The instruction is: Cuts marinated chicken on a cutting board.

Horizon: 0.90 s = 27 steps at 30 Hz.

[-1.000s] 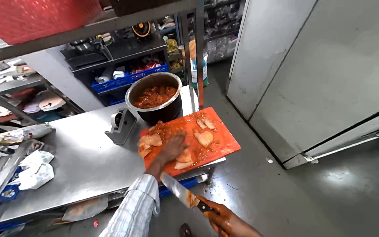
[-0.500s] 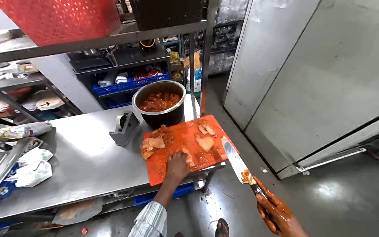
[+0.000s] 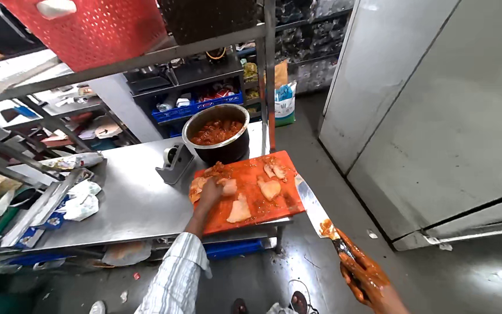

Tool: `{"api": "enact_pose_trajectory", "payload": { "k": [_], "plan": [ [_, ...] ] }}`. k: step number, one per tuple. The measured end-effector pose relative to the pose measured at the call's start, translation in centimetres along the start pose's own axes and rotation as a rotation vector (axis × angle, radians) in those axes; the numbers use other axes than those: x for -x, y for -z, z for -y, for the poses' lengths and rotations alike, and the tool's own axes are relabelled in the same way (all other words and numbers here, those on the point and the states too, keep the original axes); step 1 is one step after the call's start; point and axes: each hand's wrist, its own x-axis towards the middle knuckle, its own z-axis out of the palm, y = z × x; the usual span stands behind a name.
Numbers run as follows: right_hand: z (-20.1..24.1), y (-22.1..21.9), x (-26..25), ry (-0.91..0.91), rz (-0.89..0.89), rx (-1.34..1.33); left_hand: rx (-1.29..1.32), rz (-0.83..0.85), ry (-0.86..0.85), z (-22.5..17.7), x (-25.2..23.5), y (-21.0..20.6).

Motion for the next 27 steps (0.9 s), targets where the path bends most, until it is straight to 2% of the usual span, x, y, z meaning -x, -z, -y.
{"api": "enact_pose_trajectory", "payload": {
  "k": [6, 8, 10, 12, 15, 18, 21, 24, 27],
  "plan": [
    [0.3, 0.6, -1.6, 0.036, 0.041, 0.013, 0.243, -0.061, 0.007, 2.2, -2.3, 4.3],
    [0.1, 0.3, -2.0, 0.040, 0.024, 0.017, 0.144, -0.099, 0.035, 4.0, -3.3, 5.2],
    [0.1, -0.3, -2.2, 0.037, 0.007, 0.039, -0.044, -0.232, 0.095, 5.0, -3.4, 6.3],
    [0.1, -1.4, -2.4, 0.024, -0.030, 0.045, -0.073, -0.313, 0.112, 4.3, -2.3, 5.7],
    [-0.4, -3.3, -2.9, 0.016, -0.086, 0.029, -0.211, -0.103, 0.011, 2.3, 2.5, 0.0],
    [-0.4, -5.7, -3.2, 0.028, -0.130, 0.022, -0.382, 0.058, -0.009, 1.6, 3.9, -5.5],
    [-0.6, -8.0, -3.3, 0.033, -0.174, 0.026, -0.396, 0.177, 0.043, 0.3, 3.7, -6.5],
    [-0.6, -10.1, -3.3, 0.040, -0.218, 0.017, -0.366, 0.290, 0.027, -0.4, 2.8, -6.2],
    [-0.9, -11.6, -3.4, 0.027, -0.253, -0.002, -0.304, 0.306, -0.008, -0.6, 2.6, -6.3]
  ]
}}
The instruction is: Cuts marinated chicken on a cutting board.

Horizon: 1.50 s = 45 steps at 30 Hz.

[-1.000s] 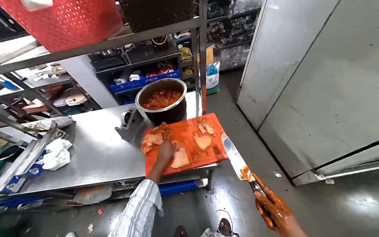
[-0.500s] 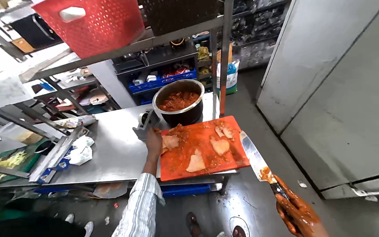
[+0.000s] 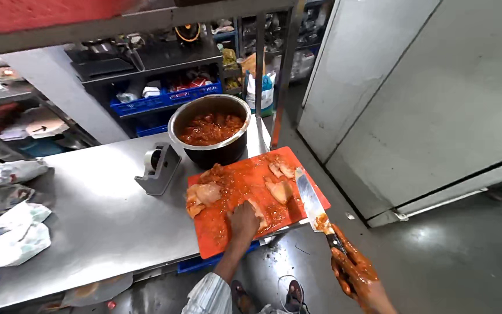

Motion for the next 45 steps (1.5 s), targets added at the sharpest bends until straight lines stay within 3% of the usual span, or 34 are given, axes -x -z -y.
{"api": "enact_pose_trajectory", "payload": {
  "k": [7, 13, 16, 18, 21, 26, 28, 34, 39, 42, 45],
  "plan": [
    [-0.3, -1.6, 0.5, -0.011, -0.057, 0.004, 0.223, -0.001, -0.055, 0.5, -0.2, 0.1],
    [0.1, -1.5, 0.6, 0.011, -0.069, 0.008, 0.519, -0.098, -0.269, 4.0, -0.5, 4.8],
    [0.0, -1.0, 0.8, 0.003, -0.072, 0.006, 0.518, -0.243, -0.325, 7.5, -1.3, 8.0],
    [-0.2, -0.5, 1.0, 0.008, -0.064, -0.009, 0.399, -0.405, -0.256, 9.7, -2.3, 9.2],
    [-0.6, 0.5, 1.0, 0.007, -0.058, -0.026, 0.311, -0.530, -0.186, 8.2, -3.6, 9.2],
    [-0.2, 2.2, 0.9, 0.014, -0.059, -0.014, 0.027, -0.155, -0.639, -3.2, -6.8, 3.1],
    [0.2, 3.1, 1.2, 0.041, -0.056, -0.013, -0.123, -0.031, -0.737, -6.4, -9.3, 1.2],
    [0.5, 6.6, 2.0, 0.050, -0.036, -0.007, -0.460, 0.315, -0.675, -11.0, -12.5, 2.5],
    [0.4, 8.7, 1.3, 0.036, 0.031, 0.005, -0.518, 0.263, -0.604, -11.7, -5.2, 5.9],
    [0.4, 9.2, -0.3, 0.024, 0.104, 0.020, -0.329, 0.160, -0.518, -9.1, -4.8, 6.5],
    [0.7, 9.1, -2.0, 0.023, 0.178, 0.042, 0.085, 0.082, -0.351, -6.5, -2.4, 7.3]
  ]
}}
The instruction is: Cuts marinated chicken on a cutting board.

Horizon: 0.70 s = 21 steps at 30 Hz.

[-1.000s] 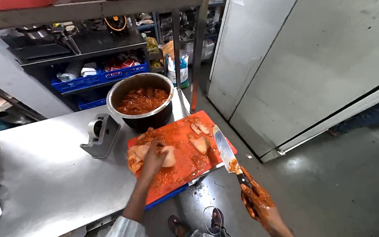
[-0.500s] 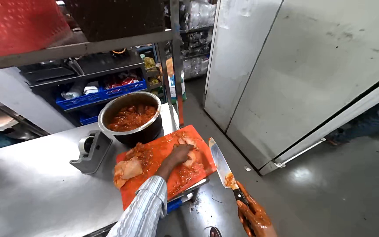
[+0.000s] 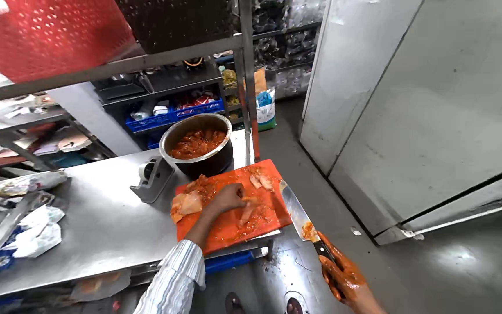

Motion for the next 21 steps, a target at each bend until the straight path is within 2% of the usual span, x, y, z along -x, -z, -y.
{"api": "enact_pose_trajectory", "payload": {
  "k": [3, 6, 9, 13, 18, 21],
  "plan": [
    [0.5, -0.4, -1.0, -0.004, 0.067, 0.005, 0.355, -0.250, 0.171, 2.6, 4.2, -1.9],
    [0.6, -1.0, -1.4, -0.022, 0.103, 0.008, 0.275, -0.477, 0.386, 6.8, 7.6, -4.6],
    [-0.3, -1.8, -1.4, -0.050, 0.127, 0.001, 0.213, -0.584, 0.432, 9.5, 9.6, -6.6],
    [-1.5, -3.2, -1.1, -0.089, 0.169, 0.017, 0.104, -0.535, 0.345, 9.4, 9.0, -8.7],
    [-2.3, -4.9, -0.6, -0.102, 0.147, 0.024, 0.043, -0.453, 0.408, 8.0, 6.4, -9.3],
    [-2.4, -5.7, 0.0, -0.092, 0.104, 0.001, 0.040, -0.402, 0.375, 8.2, 5.0, -8.9]
  ]
}}
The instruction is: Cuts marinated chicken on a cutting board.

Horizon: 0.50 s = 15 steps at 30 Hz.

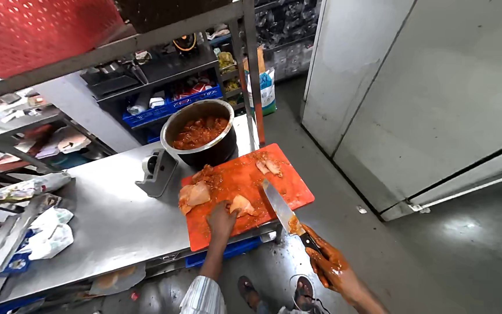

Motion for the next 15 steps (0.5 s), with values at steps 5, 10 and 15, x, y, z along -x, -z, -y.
{"api": "enact_pose_trajectory", "payload": {
  "k": [5, 10, 15],
  "plan": [
    [-0.6, -1.5, 0.5, 0.007, -0.086, -0.025, 0.012, 0.066, -0.129, -0.5, -1.5, -0.1],
    [-2.1, -4.2, 0.2, 0.023, -0.158, 0.070, -0.029, 0.091, -0.392, 0.8, -2.7, -0.3],
    [-3.6, -8.9, -0.6, 0.108, -0.282, 0.324, -0.271, 0.216, -0.622, 0.0, -4.0, 1.3]
  ]
}}
